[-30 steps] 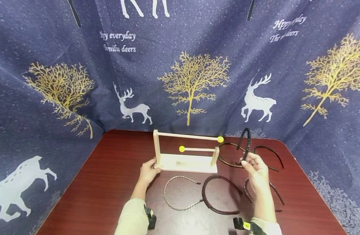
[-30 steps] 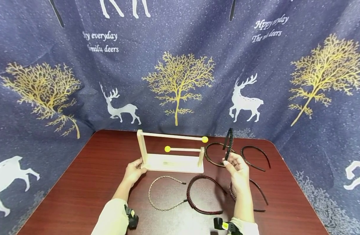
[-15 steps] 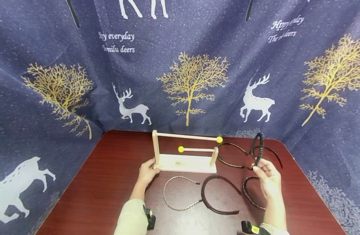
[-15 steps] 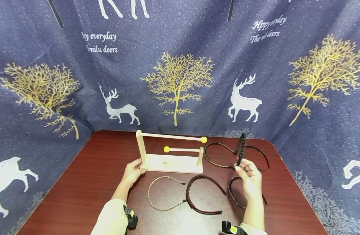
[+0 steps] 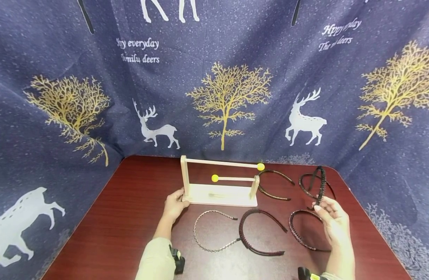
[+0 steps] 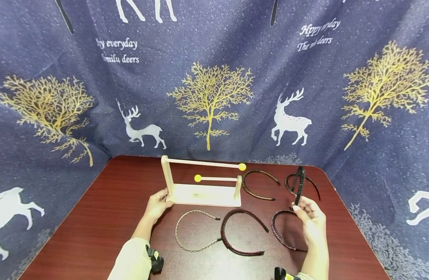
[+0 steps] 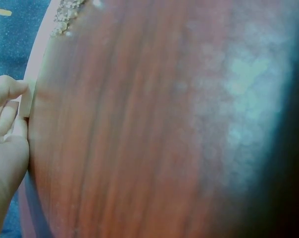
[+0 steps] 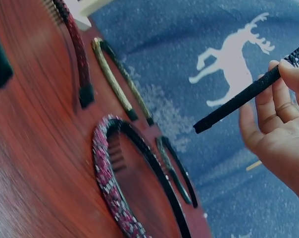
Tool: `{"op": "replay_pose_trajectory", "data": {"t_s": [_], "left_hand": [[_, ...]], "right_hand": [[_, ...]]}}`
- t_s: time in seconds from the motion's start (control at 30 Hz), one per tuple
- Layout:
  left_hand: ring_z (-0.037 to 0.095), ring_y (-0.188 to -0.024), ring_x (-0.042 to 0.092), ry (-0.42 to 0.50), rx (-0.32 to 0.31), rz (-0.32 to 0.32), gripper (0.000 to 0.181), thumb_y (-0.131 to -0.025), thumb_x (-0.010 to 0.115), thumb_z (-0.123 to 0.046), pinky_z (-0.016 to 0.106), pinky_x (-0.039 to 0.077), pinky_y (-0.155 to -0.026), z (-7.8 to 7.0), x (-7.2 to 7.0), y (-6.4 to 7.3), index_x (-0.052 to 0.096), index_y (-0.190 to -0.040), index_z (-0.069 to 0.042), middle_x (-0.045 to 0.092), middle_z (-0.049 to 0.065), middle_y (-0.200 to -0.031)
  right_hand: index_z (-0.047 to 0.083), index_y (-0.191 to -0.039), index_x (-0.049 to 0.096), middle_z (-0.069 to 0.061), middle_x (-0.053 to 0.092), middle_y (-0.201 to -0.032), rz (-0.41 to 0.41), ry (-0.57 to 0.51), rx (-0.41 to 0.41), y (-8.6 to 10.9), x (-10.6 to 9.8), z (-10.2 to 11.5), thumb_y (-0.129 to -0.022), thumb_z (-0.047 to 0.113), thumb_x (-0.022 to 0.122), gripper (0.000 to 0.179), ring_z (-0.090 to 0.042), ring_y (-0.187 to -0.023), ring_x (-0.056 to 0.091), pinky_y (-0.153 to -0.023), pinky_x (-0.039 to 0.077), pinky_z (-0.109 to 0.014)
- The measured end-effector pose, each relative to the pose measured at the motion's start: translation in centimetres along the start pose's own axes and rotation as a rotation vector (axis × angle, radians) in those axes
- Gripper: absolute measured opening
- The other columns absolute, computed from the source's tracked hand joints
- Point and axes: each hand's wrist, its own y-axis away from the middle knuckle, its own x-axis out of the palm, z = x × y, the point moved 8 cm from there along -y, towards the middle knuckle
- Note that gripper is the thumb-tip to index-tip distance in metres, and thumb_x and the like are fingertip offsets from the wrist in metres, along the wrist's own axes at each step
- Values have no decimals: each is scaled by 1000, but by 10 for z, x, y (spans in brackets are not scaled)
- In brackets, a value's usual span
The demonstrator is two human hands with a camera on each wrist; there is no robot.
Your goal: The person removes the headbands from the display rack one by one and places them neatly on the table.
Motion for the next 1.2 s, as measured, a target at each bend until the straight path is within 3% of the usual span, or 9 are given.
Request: {"op": "replay_pose_trajectory", "data": {"t_s": [0.23, 0.43, 0.6, 0.8, 0.93, 1.2], "left_hand": [[33, -121, 43, 15, 1, 4, 61, -68, 60, 17, 35, 41, -95, 0, 1, 1, 48, -127, 11, 47, 25, -130], [33, -121, 43, 29, 12, 5, 61, -68, 59, 18, 35, 41, -95, 0, 0, 0, 47, -128, 12, 46, 24, -131], [32, -121, 43, 25, 5, -1, 61, -67, 60, 18, 34, 41, -95, 1, 0, 0, 48, -127, 11, 47, 22, -131], [33, -120, 44, 16, -1, -12, 62, -67, 61, 18, 35, 43, -93, 4, -1, 1, 48, -128, 11, 47, 24, -129], [32, -121, 43, 17, -27, -14, 63, -68, 61, 17, 34, 43, -93, 8, -2, 1, 47, -129, 10, 47, 24, -130], [32, -121, 43, 8, -16, -8, 63, -69, 63, 16, 34, 43, -93, 4, 3, 0, 49, -129, 8, 48, 23, -130]], "right_hand": [[-13, -123, 49, -11, 64, -97, -21, -37, -40, 7, -16, 20, -83, -20, 53, 40, -20, -91, 63, -82, 53, -27], [-13, -121, 51, -9, 66, -96, -65, 33, -38, 14, -24, 32, -83, -23, 49, 39, -18, -90, 62, -82, 51, -23], [-16, -120, 50, -9, 65, -92, -67, 52, -58, 21, -33, 42, -81, -21, 55, 40, -16, -85, 62, -79, 50, -21], [-15, -120, 52, -5, 65, -89, -173, 221, 42, 29, -59, 38, -81, -21, 54, 39, -12, -82, 61, -70, 52, -17], [-7, -121, 57, 3, 66, -89, -142, 392, 132, 33, -65, 42, -84, -8, 62, 38, -5, -83, 60, -66, 50, -12], [11, -106, 71, 26, 64, -92, -88, 785, 292, 47, -39, 84, -86, 8, 65, 21, 9, -83, 55, -67, 43, -4]]}}
